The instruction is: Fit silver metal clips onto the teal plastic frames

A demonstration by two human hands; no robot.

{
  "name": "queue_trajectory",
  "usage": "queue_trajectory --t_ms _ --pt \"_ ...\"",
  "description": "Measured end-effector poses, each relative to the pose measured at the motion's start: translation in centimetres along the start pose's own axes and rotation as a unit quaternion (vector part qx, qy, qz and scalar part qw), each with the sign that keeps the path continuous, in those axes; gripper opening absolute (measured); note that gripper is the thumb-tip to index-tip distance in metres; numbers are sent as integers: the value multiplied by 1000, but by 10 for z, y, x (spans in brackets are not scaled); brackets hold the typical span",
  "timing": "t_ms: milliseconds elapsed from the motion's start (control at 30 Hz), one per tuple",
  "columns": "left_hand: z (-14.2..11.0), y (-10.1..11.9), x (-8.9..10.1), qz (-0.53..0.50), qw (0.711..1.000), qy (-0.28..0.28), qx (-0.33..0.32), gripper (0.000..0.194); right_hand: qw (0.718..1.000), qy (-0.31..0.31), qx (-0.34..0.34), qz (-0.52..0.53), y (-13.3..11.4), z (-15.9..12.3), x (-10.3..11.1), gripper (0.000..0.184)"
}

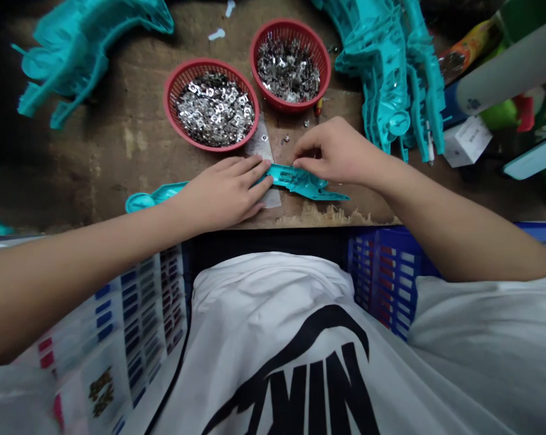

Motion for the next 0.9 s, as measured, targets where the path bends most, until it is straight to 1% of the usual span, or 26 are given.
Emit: queue_trajectory --t_ms 67,167,233,300,467,600,700,800,833,900 --pt "0 2 -4 6 999 -27 -26 53 999 -30 24 -12 7 5 -5 23" --pt "1 3 -5 3 997 -56 -58 53 993 -70 98 -12 2 6 -18 26" --pt "1 1 -4 -8 996 -60 -68 53 986 -81 143 -17 -4 6 -26 29" --pt "2 -2 -4 -25 996 -57 -70 52 982 -85 165 -36 -7 5 -31 30" --pt "1 -8 -8 -36 995 -67 -69 49 975 -112 171 -91 -7 5 -35 31" --pt "1 -7 -4 -47 994 -70 -67 46 969 -118 181 -117 -11 4 -33 31" --pt "1 -8 -1 -54 994 -75 -64 44 972 -115 169 -119 -12 4 -32 31" --pt "1 -9 0 -56 994 -74 -64 42 970 -127 159 -132 -8 4 -34 33" --pt "1 -9 0 -52 994 -69 -66 42 969 -126 164 -137 -7 5 -34 34" --pt "2 -9 1 -31 995 -63 -75 43 964 -112 196 -140 -5 5 -35 36"
Point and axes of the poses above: each hand's wrist, its own z-axis towards the middle knuckle, its own x-axis out of the back of the hand, y = z × x, the point moved 6 cm from there along z, towards the middle knuckle, and after that the axes turned 3 degrees about z, right-handed, at the moved point
